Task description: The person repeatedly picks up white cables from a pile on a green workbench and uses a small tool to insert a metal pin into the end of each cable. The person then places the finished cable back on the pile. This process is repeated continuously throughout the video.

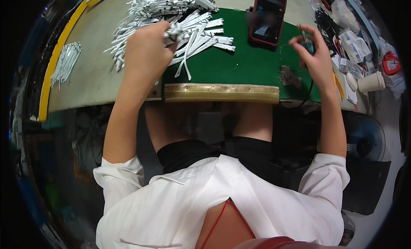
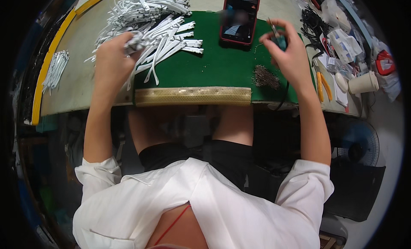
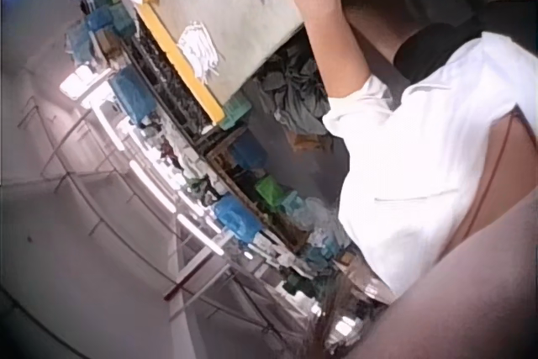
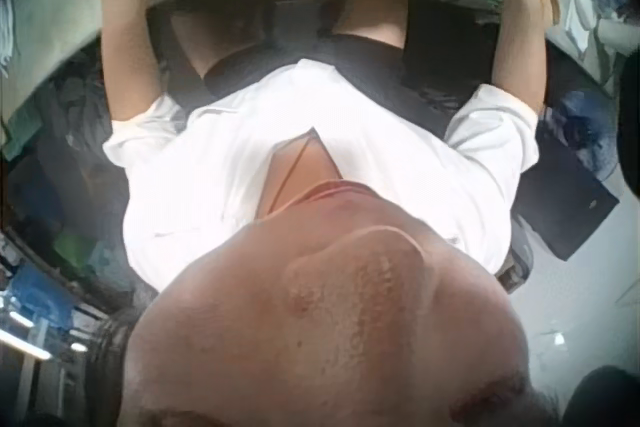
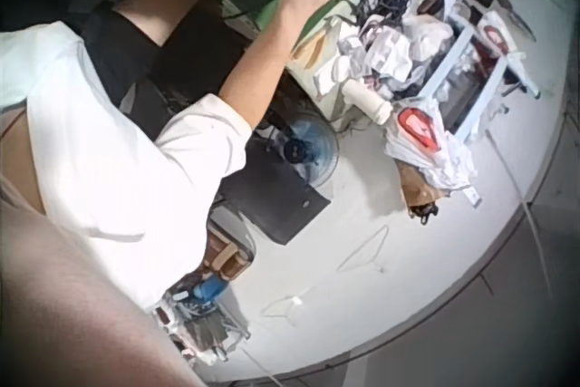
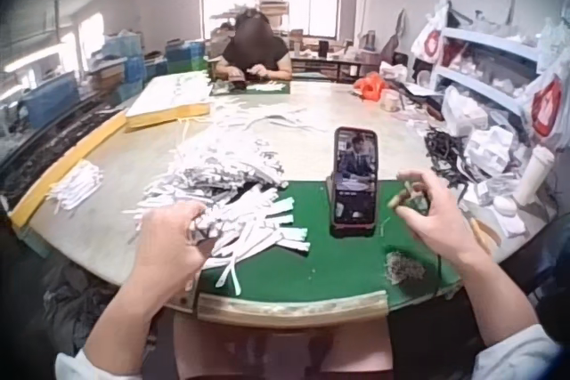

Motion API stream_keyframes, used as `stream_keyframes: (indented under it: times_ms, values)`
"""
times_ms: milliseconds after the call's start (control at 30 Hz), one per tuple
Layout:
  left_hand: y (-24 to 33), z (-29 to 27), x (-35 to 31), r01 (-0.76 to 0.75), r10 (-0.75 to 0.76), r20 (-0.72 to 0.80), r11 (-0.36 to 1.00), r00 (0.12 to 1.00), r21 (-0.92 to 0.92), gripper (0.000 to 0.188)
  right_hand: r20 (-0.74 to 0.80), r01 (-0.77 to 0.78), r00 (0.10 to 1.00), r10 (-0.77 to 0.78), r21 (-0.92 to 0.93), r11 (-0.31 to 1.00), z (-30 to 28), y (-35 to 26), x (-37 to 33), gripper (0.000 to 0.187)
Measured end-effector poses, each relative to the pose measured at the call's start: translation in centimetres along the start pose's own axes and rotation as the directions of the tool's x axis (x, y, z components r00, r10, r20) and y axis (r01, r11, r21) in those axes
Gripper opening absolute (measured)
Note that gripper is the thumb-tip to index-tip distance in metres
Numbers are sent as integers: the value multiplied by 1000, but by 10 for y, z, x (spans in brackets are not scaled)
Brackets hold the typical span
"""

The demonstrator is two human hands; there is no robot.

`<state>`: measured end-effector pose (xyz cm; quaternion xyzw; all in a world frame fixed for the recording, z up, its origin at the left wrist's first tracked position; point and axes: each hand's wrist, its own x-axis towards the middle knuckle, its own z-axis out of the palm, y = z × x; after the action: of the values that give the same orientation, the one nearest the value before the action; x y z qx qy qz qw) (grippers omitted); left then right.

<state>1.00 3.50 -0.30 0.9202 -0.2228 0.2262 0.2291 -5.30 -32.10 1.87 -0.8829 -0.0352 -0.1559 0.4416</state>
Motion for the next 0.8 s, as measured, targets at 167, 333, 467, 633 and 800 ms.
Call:
stream_keyframes:
  times_ms: [167,333,467,633,800]
  values:
    - [-6,40,21,-94,50,174,962,984,255,29,99,-192,979,178,159,968,14,-9,-50,39]
    - [-4,54,37,-98,38,219,957,975,273,17,91,-283,956,280,29,959,3,-10,-78,41]
    - [1,52,35,-118,51,237,954,970,274,15,260,-32,959,108,-282,959,-6,-2,-80,33]
    - [-4,52,44,-107,72,223,983,972,148,26,360,111,931,67,-453,885,-4,1,-77,29]
    - [5,20,43,-73,118,163,962,980,-263,22,331,93,939,89,-496,864,3,2,-70,28]
